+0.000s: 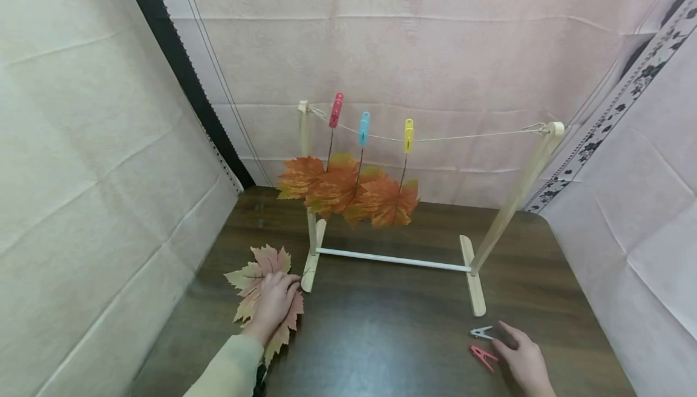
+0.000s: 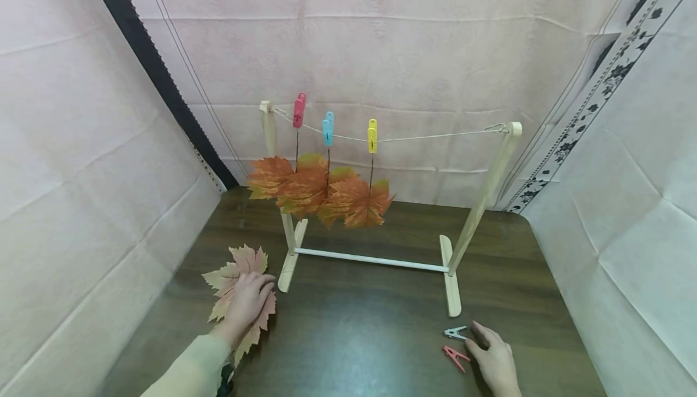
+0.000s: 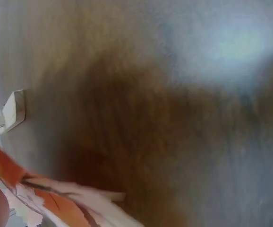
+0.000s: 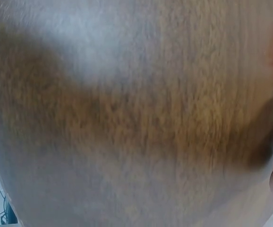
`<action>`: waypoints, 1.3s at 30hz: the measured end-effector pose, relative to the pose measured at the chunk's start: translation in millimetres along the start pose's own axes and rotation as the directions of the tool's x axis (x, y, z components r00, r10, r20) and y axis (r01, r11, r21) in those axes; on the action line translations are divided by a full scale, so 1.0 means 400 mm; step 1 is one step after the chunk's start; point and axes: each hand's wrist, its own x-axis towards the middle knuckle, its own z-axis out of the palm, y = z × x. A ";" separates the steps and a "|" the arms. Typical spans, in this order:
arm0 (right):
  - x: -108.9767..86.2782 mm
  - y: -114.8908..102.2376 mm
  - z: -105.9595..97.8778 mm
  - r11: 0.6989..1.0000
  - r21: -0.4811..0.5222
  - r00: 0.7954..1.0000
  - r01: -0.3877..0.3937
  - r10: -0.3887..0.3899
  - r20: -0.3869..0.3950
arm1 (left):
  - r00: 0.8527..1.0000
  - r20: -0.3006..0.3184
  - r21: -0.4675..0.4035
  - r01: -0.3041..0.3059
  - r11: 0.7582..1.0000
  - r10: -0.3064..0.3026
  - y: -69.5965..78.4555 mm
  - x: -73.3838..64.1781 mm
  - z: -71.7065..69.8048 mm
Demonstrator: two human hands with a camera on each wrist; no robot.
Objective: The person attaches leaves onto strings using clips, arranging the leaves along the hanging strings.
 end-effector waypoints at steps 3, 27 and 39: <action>0.000 0.007 0.004 0.999 -0.011 0.998 0.044 -0.044 -0.034 | 1.000 0.012 -0.010 0.011 1.000 -0.011 0.008 0.008 -0.016; 0.027 0.015 -0.005 0.976 -0.116 0.983 0.186 -0.184 0.022 | 0.995 -0.013 0.013 -0.096 0.995 0.096 0.027 0.041 -0.082; 0.037 0.009 -0.011 0.987 -0.106 0.989 0.122 -0.111 0.100 | 0.990 -0.075 -0.043 -0.120 0.992 0.117 0.034 0.058 -0.136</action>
